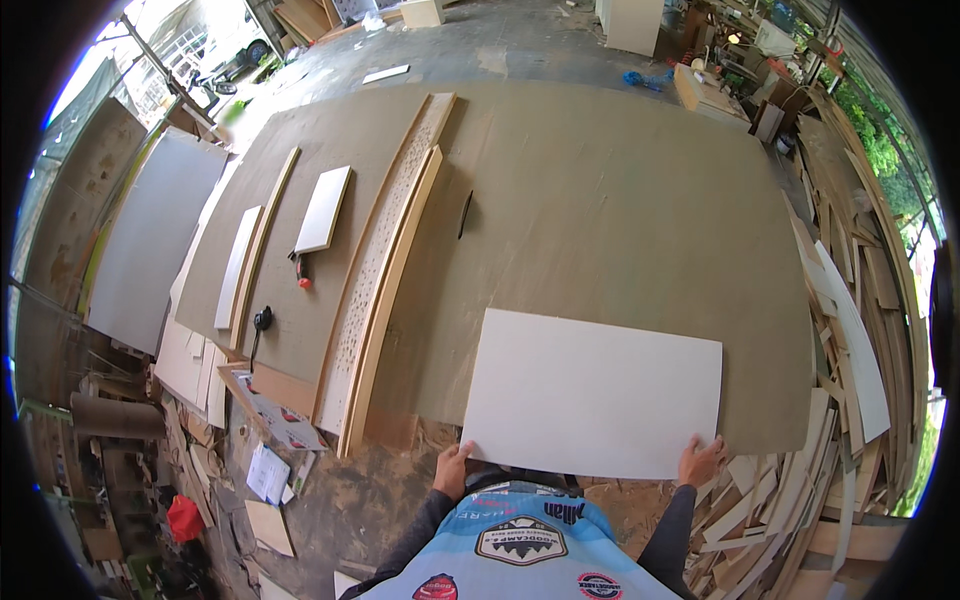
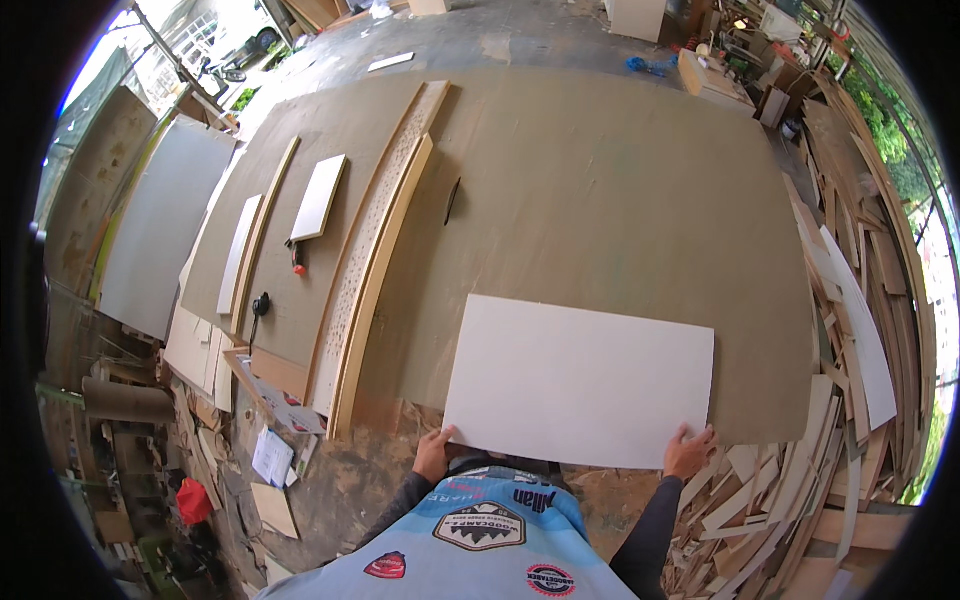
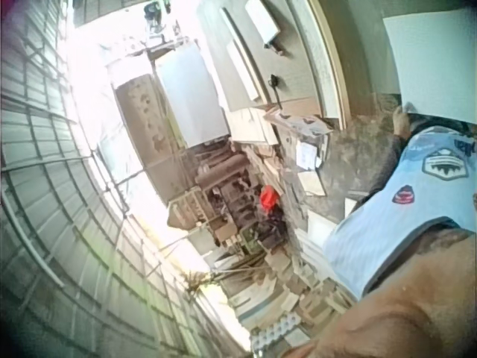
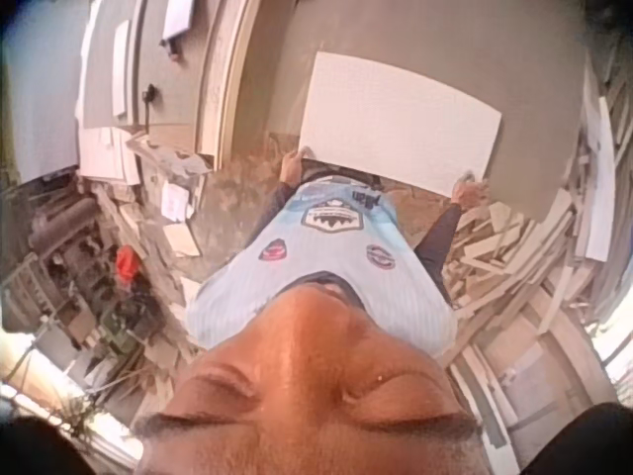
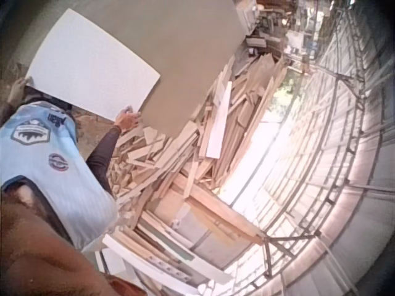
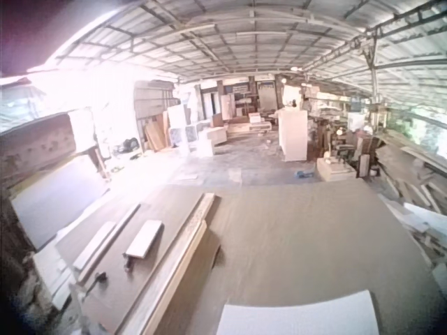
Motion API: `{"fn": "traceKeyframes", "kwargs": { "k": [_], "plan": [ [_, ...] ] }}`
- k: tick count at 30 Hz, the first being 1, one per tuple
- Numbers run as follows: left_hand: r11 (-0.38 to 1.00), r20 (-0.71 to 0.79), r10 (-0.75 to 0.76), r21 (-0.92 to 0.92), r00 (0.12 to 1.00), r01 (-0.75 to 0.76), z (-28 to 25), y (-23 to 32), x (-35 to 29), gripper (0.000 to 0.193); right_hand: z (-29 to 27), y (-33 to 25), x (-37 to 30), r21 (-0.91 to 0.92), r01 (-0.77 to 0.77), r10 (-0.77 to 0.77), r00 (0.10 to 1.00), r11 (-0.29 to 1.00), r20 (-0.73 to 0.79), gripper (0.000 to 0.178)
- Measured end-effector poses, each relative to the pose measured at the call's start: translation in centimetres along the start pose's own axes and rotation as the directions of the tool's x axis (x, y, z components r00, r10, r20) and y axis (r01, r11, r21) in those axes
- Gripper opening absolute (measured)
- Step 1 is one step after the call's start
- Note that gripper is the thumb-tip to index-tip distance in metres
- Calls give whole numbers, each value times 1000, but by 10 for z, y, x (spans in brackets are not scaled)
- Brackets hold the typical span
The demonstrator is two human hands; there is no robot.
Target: The person measures and marks wooden boards on a workbench, then aligns a white laminate board against a wooden guide and cuts it using a hand saw.
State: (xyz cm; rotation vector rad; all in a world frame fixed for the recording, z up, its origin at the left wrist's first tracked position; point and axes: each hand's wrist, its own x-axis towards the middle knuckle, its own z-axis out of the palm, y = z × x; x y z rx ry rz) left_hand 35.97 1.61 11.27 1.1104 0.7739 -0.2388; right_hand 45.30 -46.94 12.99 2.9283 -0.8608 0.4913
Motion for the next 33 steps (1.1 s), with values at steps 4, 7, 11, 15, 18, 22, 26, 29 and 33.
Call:
{"fn": "traceKeyframes", "kwargs": {
  "k": [4, 7, 11, 15, 18, 22, 26, 29, 33],
  "plan": [
    [988, -91, 3, -156, 996, -18, 17, 8, -14, 24, 7, 19, 11, 79, -175, 162, 976, 981, 149, 54],
    [960, -152, 180, -190, 972, -207, 24, 29, -40, 26, 3, 16, 3, 148, -201, 183, 975, 968, 126, 58],
    [910, -345, 224, -260, 912, -322, 2, 46, -52, 19, -17, -17, -26, 300, -309, 242, 940, 903, 240, 58],
    [821, -498, 227, -364, 837, -440, -44, 59, -32, 13, -47, -68, -66, 413, -231, 140, 961, 881, 239, 55],
    [757, -560, 233, -409, 795, -509, -81, 64, -22, 10, -66, -102, -79, 462, -228, 100, 953, 857, 285, 53],
    [720, -600, 204, -443, 774, -533, -88, 74, -15, 8, -63, -121, -93, 583, -226, 45, 950, 780, 308, 53],
    [756, -530, 274, -396, 802, -521, -137, 41, 6, 12, -54, -128, -106, 648, -170, -29, 958, 742, 285, 56],
    [831, -629, 250, -251, 736, -497, -106, 52, 8, 13, -44, -125, -109, 601, -171, -13, 957, 781, 289, 59],
    [931, -616, 245, -67, 749, -359, -87, 71, 7, 9, -42, -134, -110, 453, -101, -15, 969, 886, 246, 60]
  ]
}}
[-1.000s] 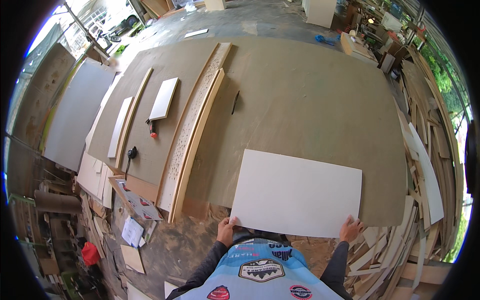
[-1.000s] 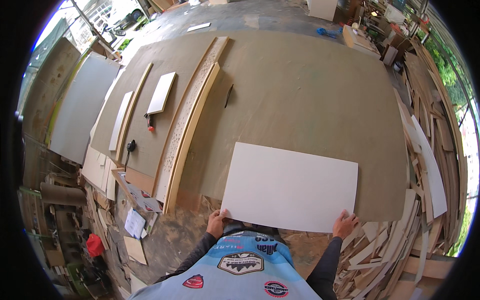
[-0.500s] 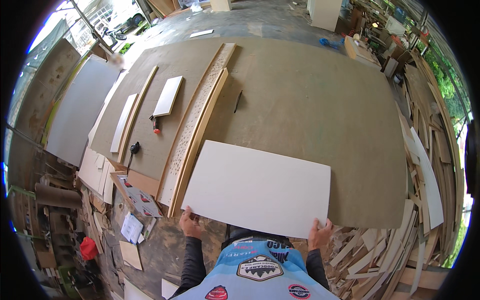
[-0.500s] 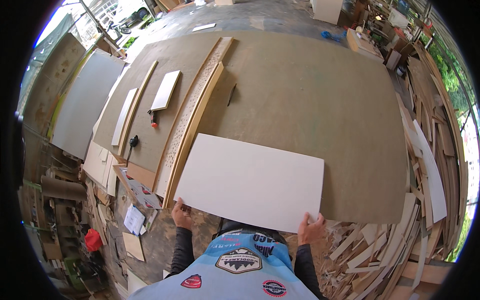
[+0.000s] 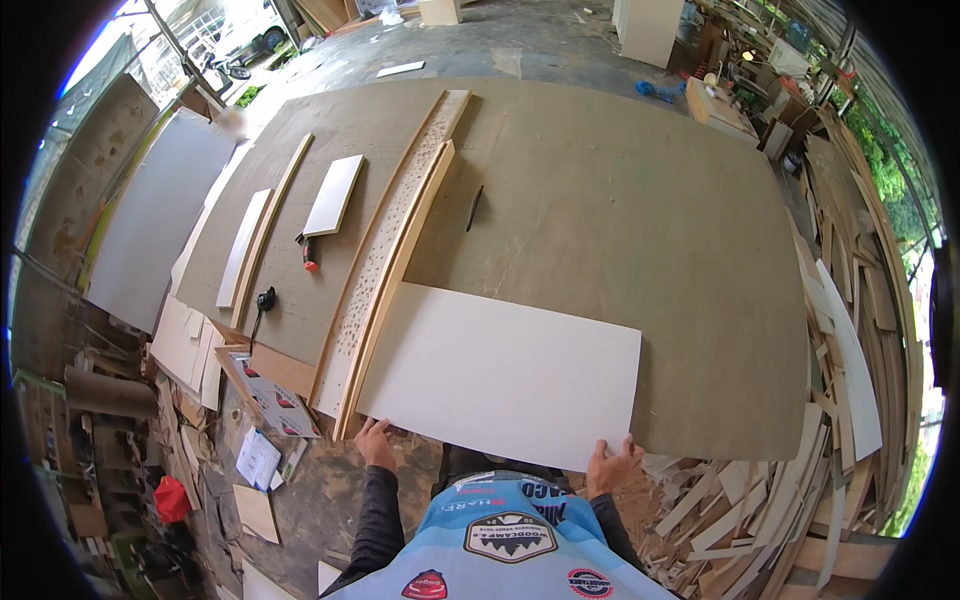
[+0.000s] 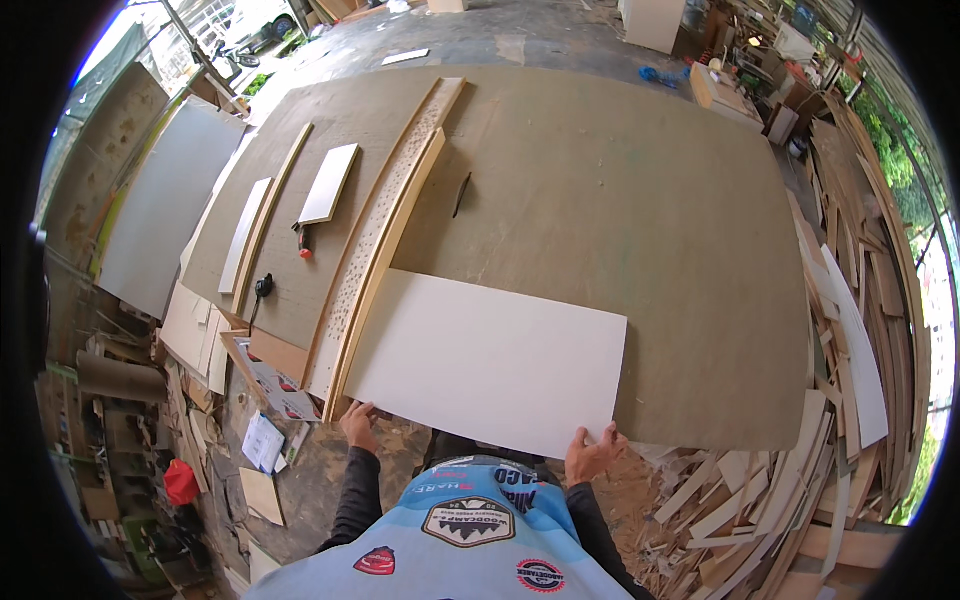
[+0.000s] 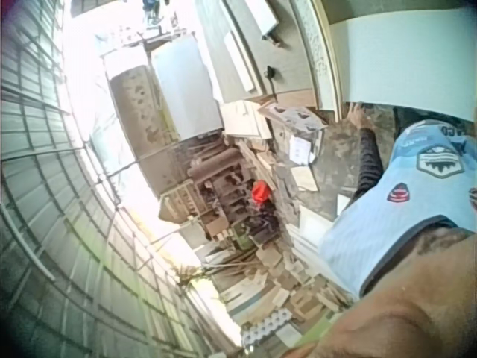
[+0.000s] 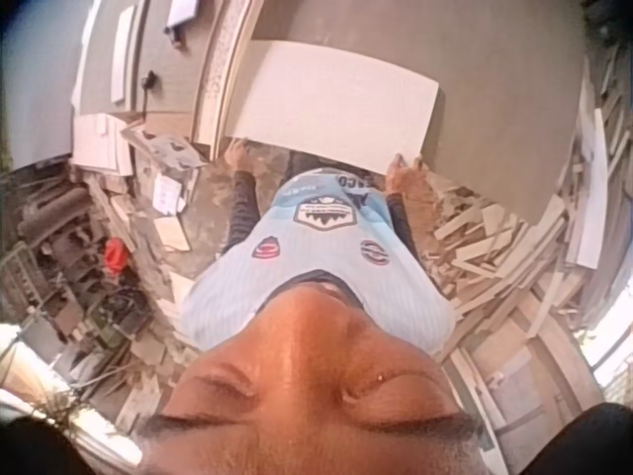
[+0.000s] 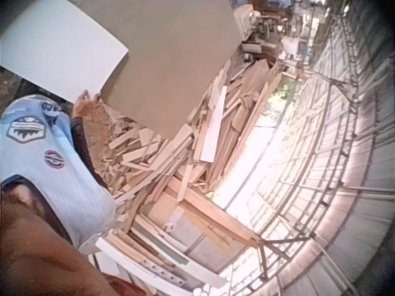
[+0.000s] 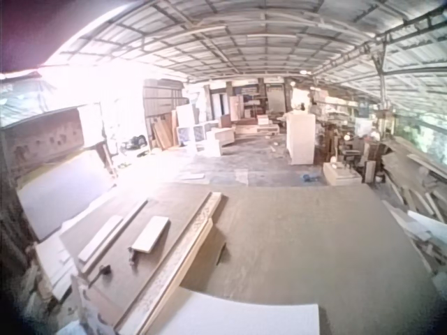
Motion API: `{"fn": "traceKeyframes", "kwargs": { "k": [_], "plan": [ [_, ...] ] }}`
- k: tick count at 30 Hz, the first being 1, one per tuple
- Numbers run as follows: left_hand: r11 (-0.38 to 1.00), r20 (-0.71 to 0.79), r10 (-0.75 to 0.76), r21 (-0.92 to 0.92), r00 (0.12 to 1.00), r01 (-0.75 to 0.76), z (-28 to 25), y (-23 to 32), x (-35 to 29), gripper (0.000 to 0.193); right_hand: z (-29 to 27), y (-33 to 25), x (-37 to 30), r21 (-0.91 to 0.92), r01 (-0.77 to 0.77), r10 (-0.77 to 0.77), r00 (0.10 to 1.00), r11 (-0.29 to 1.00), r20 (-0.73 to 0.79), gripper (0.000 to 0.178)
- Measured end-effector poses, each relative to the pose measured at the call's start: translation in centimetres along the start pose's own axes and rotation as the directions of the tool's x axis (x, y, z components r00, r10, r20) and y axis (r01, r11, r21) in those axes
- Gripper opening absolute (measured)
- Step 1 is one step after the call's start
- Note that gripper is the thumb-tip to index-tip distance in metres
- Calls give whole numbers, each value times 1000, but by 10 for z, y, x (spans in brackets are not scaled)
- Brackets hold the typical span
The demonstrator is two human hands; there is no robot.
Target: The person measures and marks wooden boards on a workbench, then aligns a white laminate board against a wooden guide and cuts it using a hand saw.
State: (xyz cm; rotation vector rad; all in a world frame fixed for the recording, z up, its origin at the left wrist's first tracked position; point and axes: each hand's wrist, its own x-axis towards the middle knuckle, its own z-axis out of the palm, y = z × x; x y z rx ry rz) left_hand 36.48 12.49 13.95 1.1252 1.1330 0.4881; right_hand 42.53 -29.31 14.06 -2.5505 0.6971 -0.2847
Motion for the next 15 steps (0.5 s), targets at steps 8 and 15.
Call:
{"fn": "traceKeyframes", "kwargs": {
  "k": [8, 15],
  "plan": [
    [890, 12, 223, 406, 975, -209, 17, -25, 35, 9, 26, -10, 11, -78, 88, -95, 992, 993, -82, 60],
    [845, 59, 301, 446, 952, -295, 39, -25, 61, 14, 43, -31, 47, -84, 95, -101, 993, 992, -68, 58]
  ]
}}
